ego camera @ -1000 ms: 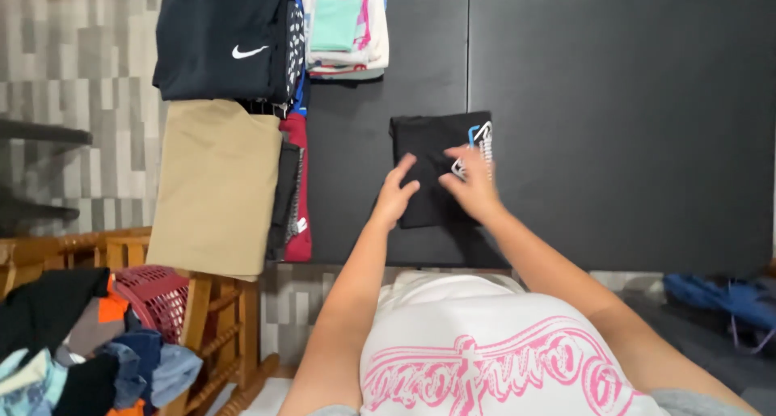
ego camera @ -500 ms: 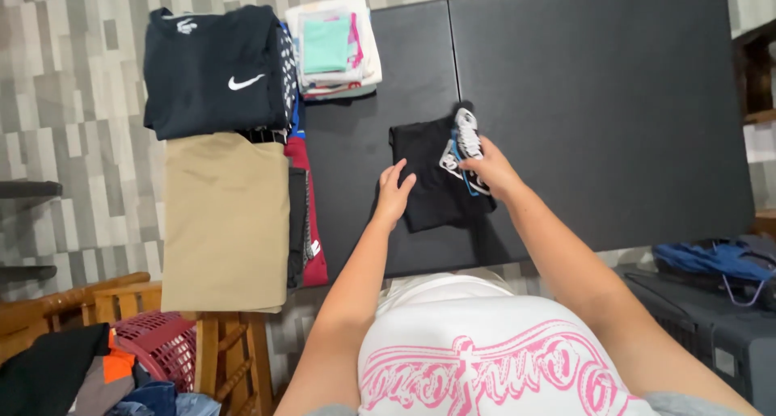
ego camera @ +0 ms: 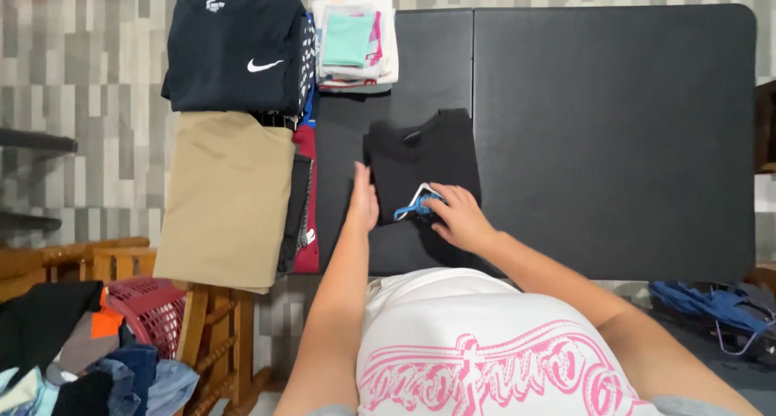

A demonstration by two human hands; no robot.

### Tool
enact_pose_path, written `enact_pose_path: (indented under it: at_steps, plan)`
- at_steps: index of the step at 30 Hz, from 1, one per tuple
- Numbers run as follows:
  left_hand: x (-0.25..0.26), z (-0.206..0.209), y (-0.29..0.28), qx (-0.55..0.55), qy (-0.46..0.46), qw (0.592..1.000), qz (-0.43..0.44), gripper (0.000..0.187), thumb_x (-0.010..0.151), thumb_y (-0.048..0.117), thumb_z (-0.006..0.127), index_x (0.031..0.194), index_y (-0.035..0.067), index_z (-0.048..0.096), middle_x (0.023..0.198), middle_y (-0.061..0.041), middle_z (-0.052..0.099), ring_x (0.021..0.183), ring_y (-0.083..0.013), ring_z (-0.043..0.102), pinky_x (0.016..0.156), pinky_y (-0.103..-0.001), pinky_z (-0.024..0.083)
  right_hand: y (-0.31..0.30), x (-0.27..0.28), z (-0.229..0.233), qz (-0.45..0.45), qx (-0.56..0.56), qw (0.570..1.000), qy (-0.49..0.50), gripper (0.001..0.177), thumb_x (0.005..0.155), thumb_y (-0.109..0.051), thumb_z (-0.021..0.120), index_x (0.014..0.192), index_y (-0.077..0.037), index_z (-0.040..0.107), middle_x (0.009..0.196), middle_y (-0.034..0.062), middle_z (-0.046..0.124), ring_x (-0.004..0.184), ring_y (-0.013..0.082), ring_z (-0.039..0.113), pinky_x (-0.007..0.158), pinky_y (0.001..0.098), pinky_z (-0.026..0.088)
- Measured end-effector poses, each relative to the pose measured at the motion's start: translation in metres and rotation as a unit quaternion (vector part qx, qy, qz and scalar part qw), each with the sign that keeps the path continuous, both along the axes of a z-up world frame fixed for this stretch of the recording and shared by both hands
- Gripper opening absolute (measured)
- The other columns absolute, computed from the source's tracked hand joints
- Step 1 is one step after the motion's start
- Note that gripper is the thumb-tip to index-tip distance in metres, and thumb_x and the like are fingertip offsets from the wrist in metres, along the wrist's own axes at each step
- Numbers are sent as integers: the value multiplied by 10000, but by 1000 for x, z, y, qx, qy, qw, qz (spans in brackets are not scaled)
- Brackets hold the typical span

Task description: The person folds multiple garments one by one on a black table, including a black t-shirt, a plaid shirt, black shorts, black pants, and a purple t-shirt. Each item is smoothed, folded into a compact rectangle, and stacked on the left side of the table.

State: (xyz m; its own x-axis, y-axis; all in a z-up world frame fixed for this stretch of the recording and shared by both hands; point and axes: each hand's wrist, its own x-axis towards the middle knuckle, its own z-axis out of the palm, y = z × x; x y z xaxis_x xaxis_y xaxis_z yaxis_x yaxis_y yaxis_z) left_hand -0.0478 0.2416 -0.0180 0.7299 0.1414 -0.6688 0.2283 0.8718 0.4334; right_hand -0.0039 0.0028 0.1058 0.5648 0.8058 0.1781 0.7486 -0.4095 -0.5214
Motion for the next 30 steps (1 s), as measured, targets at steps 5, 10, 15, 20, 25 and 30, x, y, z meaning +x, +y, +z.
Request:
enact_pose_path:
  at_steps: [5,10,15,20,25,30]
  plan:
    - [-32,-14,-19,448,-66,885,-111,838,910,142,672,1637,200,260,1572,-226,421,1441,-311,402,1180,-385,309,-50,29,-98,-191,20,981,26,604,737,-120,847,1287,-51,607,1395,241,555,1302,431,519,1067,501,438]
    - [-28,-16,-31,512,31,832,-212,679,875,102,675,1518,248,507,1430,-207,512,1310,-313,534,1108,-360,442,-51,86,-147,-355,97,823,432,612,865,-170,801,1382,-42,500,1269,242,624,1052,273,669,921,385,529]
    - [-1,12,-27,571,-32,794,-204,669,820,-8,658,1460,168,575,1523,-267,379,1426,-391,370,1134,-390,364,-19,100,-109,-332,144,660,659,455,900,-122,695,1327,-22,571,1241,148,675,1060,239,692,907,399,572]
    - [28,116,67,642,-88,742,-173,623,769,11,564,1364,177,643,1443,-215,530,1306,-348,550,1081,-365,457,61,120,-12,-275,242,652,664,472,925,-88,602,1392,-77,534,1304,107,658,1133,230,682,950,387,577]
    - [39,207,241,793,-114,597,-43,640,776,10,591,1394,168,640,1377,-266,549,1312,-411,522,1121,-429,407,230,143,66,-110,362,701,604,659,923,-66,626,1532,-134,382,1459,87,552,1277,215,576,1071,356,484]
    - [54,213,383,789,-42,611,-44,611,853,123,569,1444,275,592,1521,-249,468,1396,-425,466,1163,-432,399,378,166,23,-117,406,695,582,635,929,-65,628,1516,-92,388,1429,131,576,1240,235,592,1043,351,490]
